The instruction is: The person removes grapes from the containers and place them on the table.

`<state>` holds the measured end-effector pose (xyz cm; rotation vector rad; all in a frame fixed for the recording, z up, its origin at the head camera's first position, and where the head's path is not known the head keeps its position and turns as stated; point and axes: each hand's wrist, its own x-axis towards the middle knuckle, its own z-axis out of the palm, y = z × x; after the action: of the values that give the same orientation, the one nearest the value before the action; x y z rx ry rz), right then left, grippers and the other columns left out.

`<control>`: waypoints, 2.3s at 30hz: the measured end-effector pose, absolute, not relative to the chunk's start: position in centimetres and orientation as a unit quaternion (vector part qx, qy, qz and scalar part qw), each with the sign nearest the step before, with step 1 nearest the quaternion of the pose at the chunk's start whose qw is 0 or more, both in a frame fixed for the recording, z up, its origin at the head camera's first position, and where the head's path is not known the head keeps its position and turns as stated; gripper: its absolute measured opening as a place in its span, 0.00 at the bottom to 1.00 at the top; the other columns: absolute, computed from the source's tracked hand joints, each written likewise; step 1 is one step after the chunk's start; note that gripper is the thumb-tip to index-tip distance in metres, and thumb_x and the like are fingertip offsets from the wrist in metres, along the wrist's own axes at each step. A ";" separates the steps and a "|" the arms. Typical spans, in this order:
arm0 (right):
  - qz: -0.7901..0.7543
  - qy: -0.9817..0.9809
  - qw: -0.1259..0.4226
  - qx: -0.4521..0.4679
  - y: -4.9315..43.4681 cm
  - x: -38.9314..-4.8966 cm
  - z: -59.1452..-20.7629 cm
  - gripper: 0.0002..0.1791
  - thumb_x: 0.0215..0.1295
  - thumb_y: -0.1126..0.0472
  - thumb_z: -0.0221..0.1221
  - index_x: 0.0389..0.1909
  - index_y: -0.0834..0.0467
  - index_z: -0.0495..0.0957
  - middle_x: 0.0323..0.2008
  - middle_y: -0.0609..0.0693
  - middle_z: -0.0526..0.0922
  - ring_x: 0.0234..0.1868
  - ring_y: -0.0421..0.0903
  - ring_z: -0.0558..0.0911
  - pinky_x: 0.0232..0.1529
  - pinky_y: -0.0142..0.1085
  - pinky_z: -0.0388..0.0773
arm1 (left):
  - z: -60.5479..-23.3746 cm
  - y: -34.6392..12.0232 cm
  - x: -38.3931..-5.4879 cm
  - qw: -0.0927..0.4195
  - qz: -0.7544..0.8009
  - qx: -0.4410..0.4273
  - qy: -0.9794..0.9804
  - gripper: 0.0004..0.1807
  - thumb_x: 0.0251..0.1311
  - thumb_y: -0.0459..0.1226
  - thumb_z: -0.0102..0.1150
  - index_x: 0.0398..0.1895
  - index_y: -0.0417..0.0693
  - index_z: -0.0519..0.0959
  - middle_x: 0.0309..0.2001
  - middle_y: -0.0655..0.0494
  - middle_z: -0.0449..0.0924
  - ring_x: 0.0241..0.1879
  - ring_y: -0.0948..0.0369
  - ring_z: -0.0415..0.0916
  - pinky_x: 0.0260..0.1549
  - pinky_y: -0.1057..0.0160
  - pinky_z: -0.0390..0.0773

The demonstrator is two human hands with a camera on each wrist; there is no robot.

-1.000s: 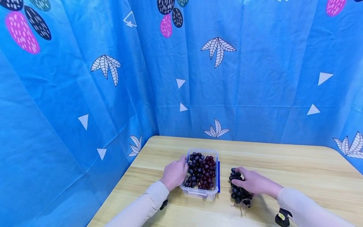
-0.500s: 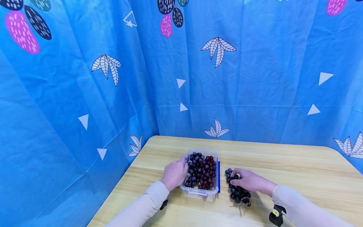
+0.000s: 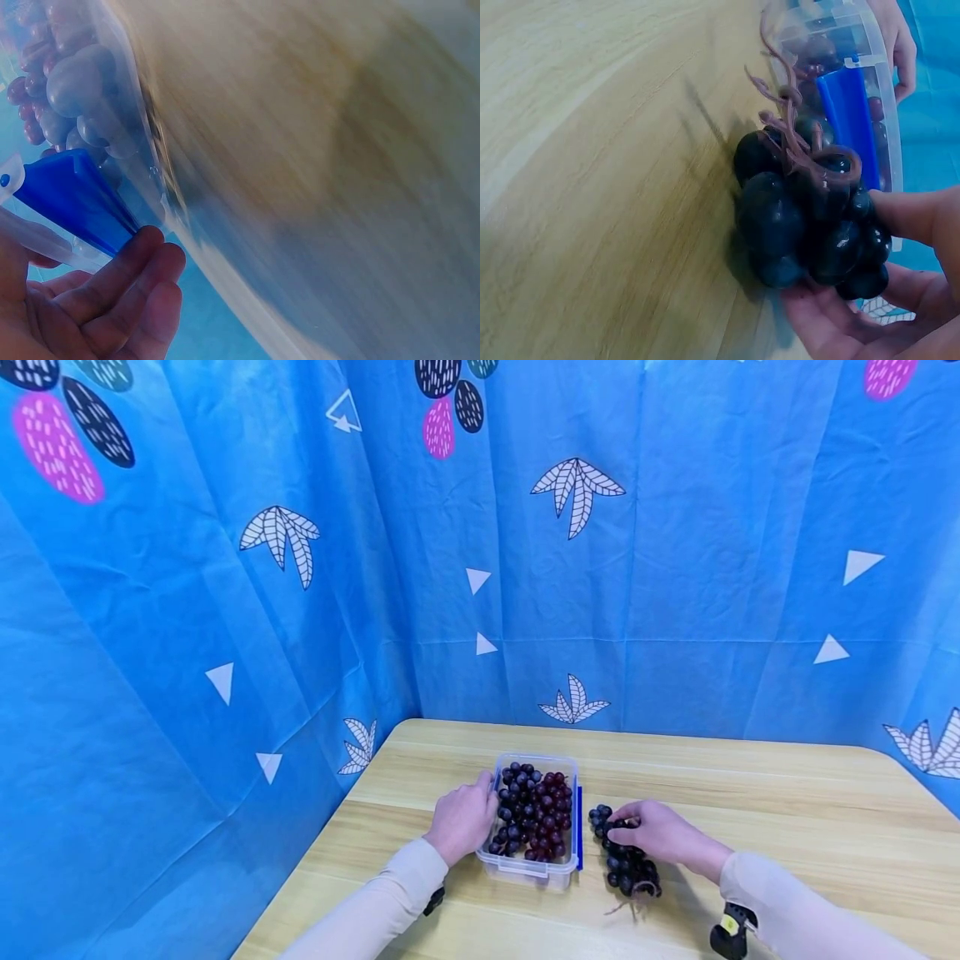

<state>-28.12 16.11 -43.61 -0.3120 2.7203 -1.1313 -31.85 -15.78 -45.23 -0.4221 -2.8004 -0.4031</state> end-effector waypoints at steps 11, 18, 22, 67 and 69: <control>-0.376 0.919 0.039 -0.112 15.7 -28.4 -43.8 0.23 0.64 0.54 0.67 0.57 0.59 0.81 0.58 0.64 0.80 0.55 0.59 0.79 0.56 0.58 0.75 | -45.1 -15.8 -31.7 0.138 -0.139 -0.144 -0.970 0.15 0.76 0.44 0.47 0.56 0.47 0.74 0.21 0.56 0.76 0.19 0.59 0.74 0.20 0.57 0.76; -0.380 0.918 0.018 -0.115 15.5 -28.8 -44.1 0.23 0.65 0.55 0.66 0.58 0.60 0.81 0.58 0.64 0.80 0.54 0.57 0.80 0.57 0.58 0.75 | -45.1 -15.8 -31.6 0.136 -0.140 -0.146 -0.970 0.15 0.76 0.44 0.46 0.56 0.47 0.74 0.20 0.58 0.74 0.17 0.61 0.71 0.18 0.59 0.73; -0.388 0.915 0.013 -0.112 15.2 -28.9 -44.3 0.23 0.65 0.56 0.66 0.58 0.60 0.80 0.57 0.63 0.81 0.53 0.57 0.80 0.55 0.57 0.76 | -45.1 -15.8 -31.6 0.136 -0.140 -0.147 -0.970 0.15 0.76 0.44 0.46 0.56 0.46 0.74 0.20 0.58 0.74 0.17 0.62 0.70 0.18 0.60 0.72; -0.480 0.867 0.121 -0.065 14.7 -28.7 -44.9 0.40 0.66 0.58 0.65 0.75 0.62 0.59 0.60 0.75 0.72 0.16 0.47 0.74 0.29 0.44 0.83 | -45.1 -15.7 -31.7 0.138 -0.144 -0.147 -0.969 0.16 0.76 0.43 0.46 0.57 0.46 0.74 0.18 0.60 0.71 0.15 0.62 0.67 0.15 0.61 0.69; -0.480 0.865 0.128 -0.064 14.7 -28.7 -44.7 0.42 0.64 0.59 0.66 0.76 0.62 0.58 0.63 0.78 0.68 0.15 0.46 0.72 0.28 0.45 0.83 | -45.2 -15.7 -31.7 0.140 -0.142 -0.147 -0.969 0.15 0.76 0.43 0.46 0.57 0.46 0.74 0.18 0.60 0.71 0.15 0.62 0.67 0.15 0.61 0.69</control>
<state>-28.71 14.72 -44.74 -0.1863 2.5179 -1.3972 -31.72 -15.73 -45.16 -0.4259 -2.7994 -0.4113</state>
